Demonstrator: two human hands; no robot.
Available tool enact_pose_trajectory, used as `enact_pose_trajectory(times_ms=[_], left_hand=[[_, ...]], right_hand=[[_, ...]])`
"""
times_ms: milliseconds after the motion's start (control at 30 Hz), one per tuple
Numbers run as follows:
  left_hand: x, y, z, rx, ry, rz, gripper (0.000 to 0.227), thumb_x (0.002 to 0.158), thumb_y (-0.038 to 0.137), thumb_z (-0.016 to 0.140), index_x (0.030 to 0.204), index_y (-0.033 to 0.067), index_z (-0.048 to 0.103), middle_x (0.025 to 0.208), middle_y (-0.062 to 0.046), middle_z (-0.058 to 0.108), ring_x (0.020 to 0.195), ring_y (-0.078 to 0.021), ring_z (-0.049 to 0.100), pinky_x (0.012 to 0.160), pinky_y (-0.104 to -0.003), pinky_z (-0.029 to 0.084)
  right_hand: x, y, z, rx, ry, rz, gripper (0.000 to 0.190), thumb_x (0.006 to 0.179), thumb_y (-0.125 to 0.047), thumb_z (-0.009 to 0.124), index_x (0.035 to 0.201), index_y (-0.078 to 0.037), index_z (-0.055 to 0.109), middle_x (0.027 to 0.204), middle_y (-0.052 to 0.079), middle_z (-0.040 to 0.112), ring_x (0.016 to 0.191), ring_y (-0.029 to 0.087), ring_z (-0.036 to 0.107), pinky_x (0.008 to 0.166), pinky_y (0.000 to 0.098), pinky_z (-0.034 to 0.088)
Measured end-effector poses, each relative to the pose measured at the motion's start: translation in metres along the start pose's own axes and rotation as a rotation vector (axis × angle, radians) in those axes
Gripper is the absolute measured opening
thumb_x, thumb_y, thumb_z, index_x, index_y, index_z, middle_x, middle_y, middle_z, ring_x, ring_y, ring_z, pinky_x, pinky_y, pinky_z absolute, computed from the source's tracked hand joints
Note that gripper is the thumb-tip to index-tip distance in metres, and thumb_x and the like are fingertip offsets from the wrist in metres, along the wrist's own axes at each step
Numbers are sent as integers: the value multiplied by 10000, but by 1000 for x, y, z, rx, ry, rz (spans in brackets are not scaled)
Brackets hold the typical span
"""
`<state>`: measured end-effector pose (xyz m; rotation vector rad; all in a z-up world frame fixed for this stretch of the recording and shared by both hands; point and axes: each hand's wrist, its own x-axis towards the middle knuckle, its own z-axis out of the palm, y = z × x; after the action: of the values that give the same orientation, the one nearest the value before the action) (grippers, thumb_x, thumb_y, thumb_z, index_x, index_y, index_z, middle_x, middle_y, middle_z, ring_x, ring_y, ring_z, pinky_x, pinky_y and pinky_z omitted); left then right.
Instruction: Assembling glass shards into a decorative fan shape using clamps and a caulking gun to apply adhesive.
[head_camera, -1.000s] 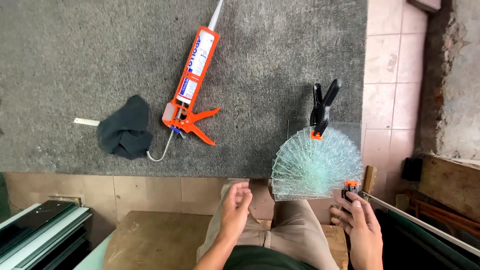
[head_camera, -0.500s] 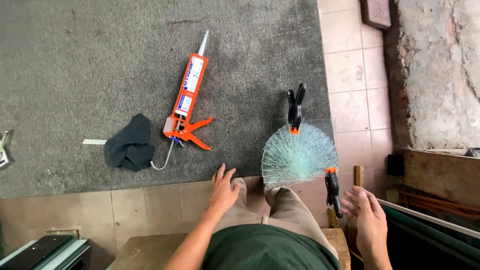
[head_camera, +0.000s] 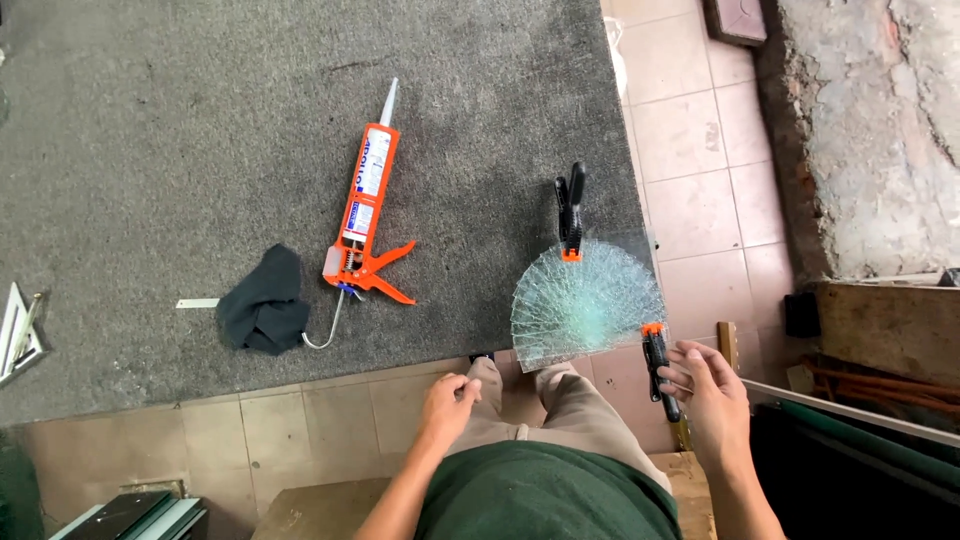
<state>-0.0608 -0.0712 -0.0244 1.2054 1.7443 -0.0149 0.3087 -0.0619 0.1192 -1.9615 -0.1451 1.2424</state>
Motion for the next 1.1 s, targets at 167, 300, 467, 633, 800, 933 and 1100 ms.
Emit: enact_pose_trajectory(times_ms=[167,300,467,633,800,933,1100], left_hand=[[-21,31,-12,-54,-19,-53,58,991,245,700,969,239,754,1016,105,814,981,-93,726,925,-298,572],[-19,42,-9,-114,-4,-41,177,960,304,699,1118,258,765,1035,88,821,934,-93,732,916,-294,586],[-28,84,-5,-76,67,94,560,971,232,792,1487,194,578,1373,-32,697,1261,-197,667,1094,-388,541],[-30,110,4,292,255,530,884,858,359,942,1595,126,513,1593,-111,504,1501,-317,429,1285,-523,357],[-20,111,19,521,251,620,865,896,462,891,1623,248,475,1651,-122,383,1608,-452,283,1276,-584,350],[-14,118,16,600,243,627,824,938,449,850,1646,290,460,1692,-110,347,1640,-455,211,1282,-598,317],[-8,120,14,704,202,615,779,954,442,816,1653,367,479,1703,-70,393,1661,-444,196,1297,-614,291]], right_hand=[[5,1,1,-24,-29,20,298,1175,-217,545,1306,-17,723,1226,177,781,974,239,739,839,354,602],[3,-2,8,1,-62,77,311,1154,-179,537,1312,11,725,1256,207,768,927,237,700,813,345,575],[8,9,13,-52,-90,130,313,1134,-119,521,1334,-21,741,1260,161,799,1010,260,754,881,375,613],[15,26,21,-157,-115,107,352,1119,-108,515,1349,-55,776,1249,126,813,1023,241,762,899,374,637],[2,13,38,-260,-136,-29,359,1092,-57,585,1397,-31,773,1295,300,779,1109,398,783,946,503,643],[9,18,42,-312,-113,-58,326,1067,-98,668,1362,-80,804,1256,262,800,1074,384,810,922,476,664],[22,33,46,-340,-98,-123,269,1002,-185,761,1244,-89,830,1099,195,833,971,283,817,840,412,689]])
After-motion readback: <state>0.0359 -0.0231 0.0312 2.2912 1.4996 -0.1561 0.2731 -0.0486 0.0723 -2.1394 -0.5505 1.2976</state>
